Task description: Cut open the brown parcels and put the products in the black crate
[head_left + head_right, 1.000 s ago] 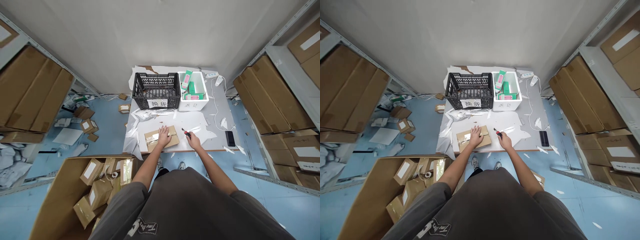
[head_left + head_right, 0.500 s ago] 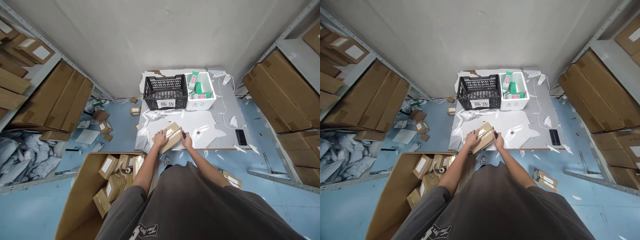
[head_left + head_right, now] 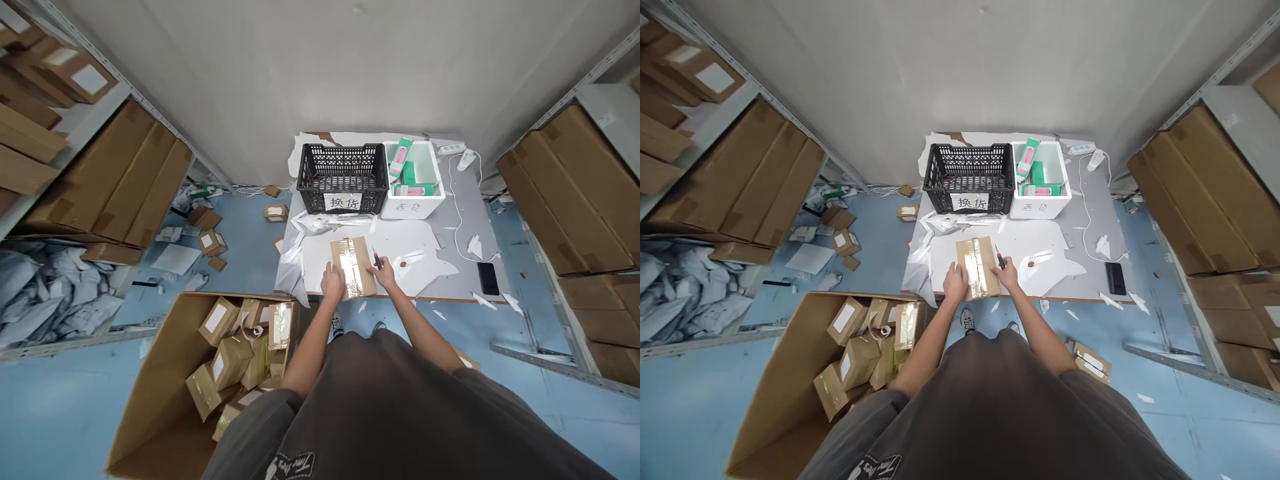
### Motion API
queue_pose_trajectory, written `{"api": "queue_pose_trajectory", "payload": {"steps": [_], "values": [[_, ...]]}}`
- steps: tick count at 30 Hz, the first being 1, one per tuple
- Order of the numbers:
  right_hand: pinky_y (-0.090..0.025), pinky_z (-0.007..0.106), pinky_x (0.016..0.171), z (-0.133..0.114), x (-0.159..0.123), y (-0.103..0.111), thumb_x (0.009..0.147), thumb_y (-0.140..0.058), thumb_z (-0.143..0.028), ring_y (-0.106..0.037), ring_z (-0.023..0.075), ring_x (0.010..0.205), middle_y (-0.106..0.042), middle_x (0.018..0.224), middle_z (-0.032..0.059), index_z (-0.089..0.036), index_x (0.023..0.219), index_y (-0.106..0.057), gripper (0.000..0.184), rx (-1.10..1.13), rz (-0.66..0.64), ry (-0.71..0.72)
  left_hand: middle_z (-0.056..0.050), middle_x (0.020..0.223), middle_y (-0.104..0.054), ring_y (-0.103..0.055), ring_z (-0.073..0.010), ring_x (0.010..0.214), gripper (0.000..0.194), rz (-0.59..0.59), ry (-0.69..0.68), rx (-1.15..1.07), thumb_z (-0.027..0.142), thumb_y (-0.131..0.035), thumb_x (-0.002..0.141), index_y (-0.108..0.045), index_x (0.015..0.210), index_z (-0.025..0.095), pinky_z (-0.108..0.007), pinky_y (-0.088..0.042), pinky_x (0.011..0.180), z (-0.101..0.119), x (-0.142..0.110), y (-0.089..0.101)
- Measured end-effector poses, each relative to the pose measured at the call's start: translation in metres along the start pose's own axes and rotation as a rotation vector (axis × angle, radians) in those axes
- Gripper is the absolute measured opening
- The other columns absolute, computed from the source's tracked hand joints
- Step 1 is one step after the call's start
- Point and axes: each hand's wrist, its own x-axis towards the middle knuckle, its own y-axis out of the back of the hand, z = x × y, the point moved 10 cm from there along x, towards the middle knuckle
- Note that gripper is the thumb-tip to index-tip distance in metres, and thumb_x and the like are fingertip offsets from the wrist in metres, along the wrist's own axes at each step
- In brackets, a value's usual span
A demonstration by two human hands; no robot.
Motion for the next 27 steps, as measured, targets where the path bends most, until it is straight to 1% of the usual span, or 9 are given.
{"api": "queue_pose_trajectory", "payload": {"steps": [2, 5, 6, 8, 12, 16, 20, 23, 27], "values": [[-0.052, 0.036, 0.086, 0.019, -0.029, 0.003, 0.072, -0.074, -0.06, -0.069, 0.0259, 0.098, -0.074, 0.108, 0.0051, -0.027, 0.099, -0.051, 0.048, 0.003, 0.0, -0.016, -0.014, 0.172, -0.039, -0.046, -0.0376, 0.149, 0.064, -0.009, -0.252, 0.043, 0.027, -0.051, 0.101, -0.043, 0.164, 0.025, -0.053, -0.046, 0.114, 0.012, 0.002, 0.004], [-0.054, 0.039, 0.09, 0.038, -0.054, -0.005, 0.069, -0.076, -0.058, -0.07, 0.0262, 0.098, -0.076, 0.111, 0.0058, -0.028, 0.097, -0.05, 0.049, 0.032, -0.025, -0.072, -0.004, 0.172, -0.041, -0.031, -0.0342, 0.161, 0.068, -0.159, -0.644, 0.096, 0.016, -0.058, 0.093, -0.052, 0.156, 0.039, -0.054, -0.039, 0.12, 0.034, -0.01, -0.01], [-0.054, 0.04, 0.09, 0.04, -0.056, -0.009, 0.068, -0.076, -0.055, -0.07, 0.026, 0.097, -0.077, 0.111, 0.0055, -0.028, 0.097, -0.05, 0.048, 0.038, -0.031, -0.087, -0.002, 0.171, -0.044, -0.029, -0.0335, 0.162, 0.066, -0.201, -0.725, 0.099, 0.014, -0.059, 0.092, -0.056, 0.152, 0.041, -0.054, -0.037, 0.121, 0.038, -0.014, -0.014], [-0.054, 0.04, 0.091, 0.038, -0.051, -0.015, 0.067, -0.077, -0.049, -0.071, 0.0255, 0.096, -0.078, 0.111, 0.0047, -0.029, 0.097, -0.049, 0.045, 0.036, -0.03, -0.105, -0.004, 0.165, -0.051, -0.031, -0.0333, 0.162, 0.06, -0.245, -0.795, 0.101, 0.014, -0.06, 0.091, -0.062, 0.145, 0.04, -0.054, -0.036, 0.122, 0.043, -0.016, -0.017], [-0.054, 0.038, 0.091, 0.018, -0.018, -0.017, 0.071, -0.075, -0.038, -0.072, 0.0237, 0.096, -0.079, 0.112, 0.003, -0.029, 0.1, -0.049, 0.041, -0.003, -0.022, -0.091, -0.013, 0.153, -0.057, -0.031, -0.0374, 0.159, 0.058, -0.264, -0.758, 0.18, 0.019, -0.072, 0.084, -0.064, 0.141, 0.031, -0.055, -0.029, 0.126, 0.048, -0.006, -0.014], [-0.052, 0.033, 0.083, -0.012, 0.028, -0.018, 0.075, -0.077, -0.037, -0.07, 0.0216, 0.088, -0.078, 0.101, -0.0008, -0.029, 0.104, -0.052, 0.04, -0.145, -0.057, -0.017, -0.02, 0.159, -0.049, -0.024, -0.0424, 0.161, 0.081, -0.202, -0.651, 0.219, 0.032, -0.088, 0.072, -0.058, 0.146, 0.022, -0.057, -0.02, 0.13, 0.057, 0.004, -0.006], [-0.051, 0.031, 0.078, -0.029, 0.056, -0.01, 0.076, -0.079, -0.043, -0.067, 0.0211, 0.084, -0.073, 0.091, -0.001, -0.027, 0.102, -0.055, 0.038, -0.203, -0.051, -0.006, -0.025, 0.17, -0.035, -0.023, -0.0449, 0.161, 0.102, -0.197, -0.51, 0.202, 0.054, -0.092, 0.066, -0.052, 0.151, 0.015, -0.062, -0.018, 0.13, 0.069, 0.011, -0.01], [-0.052, 0.03, 0.069, -0.026, 0.054, 0.011, 0.085, -0.071, -0.052, -0.065, 0.0202, 0.073, -0.067, 0.08, -0.0023, -0.026, 0.101, -0.057, 0.033, -0.103, -0.016, -0.032, -0.026, 0.172, -0.031, -0.024, -0.0473, 0.159, 0.108, -0.25, -0.446, 0.206, 0.061, -0.092, 0.064, -0.051, 0.152, 0.015, -0.065, -0.022, 0.127, 0.077, 0.017, -0.014], [-0.049, 0.026, 0.056, -0.005, 0.026, 0.029, 0.1, -0.052, -0.059, -0.06, 0.0168, 0.053, -0.057, 0.063, -0.0051, -0.024, 0.097, -0.061, 0.036, -0.012, -0.16, -0.086, -0.026, 0.171, -0.034, -0.029, -0.0443, 0.159, 0.104, -0.256, -0.398, 0.216, 0.065, -0.091, 0.065, -0.053, 0.15, 0.018, -0.062, -0.026, 0.126, 0.085, 0.024, -0.009]]}}
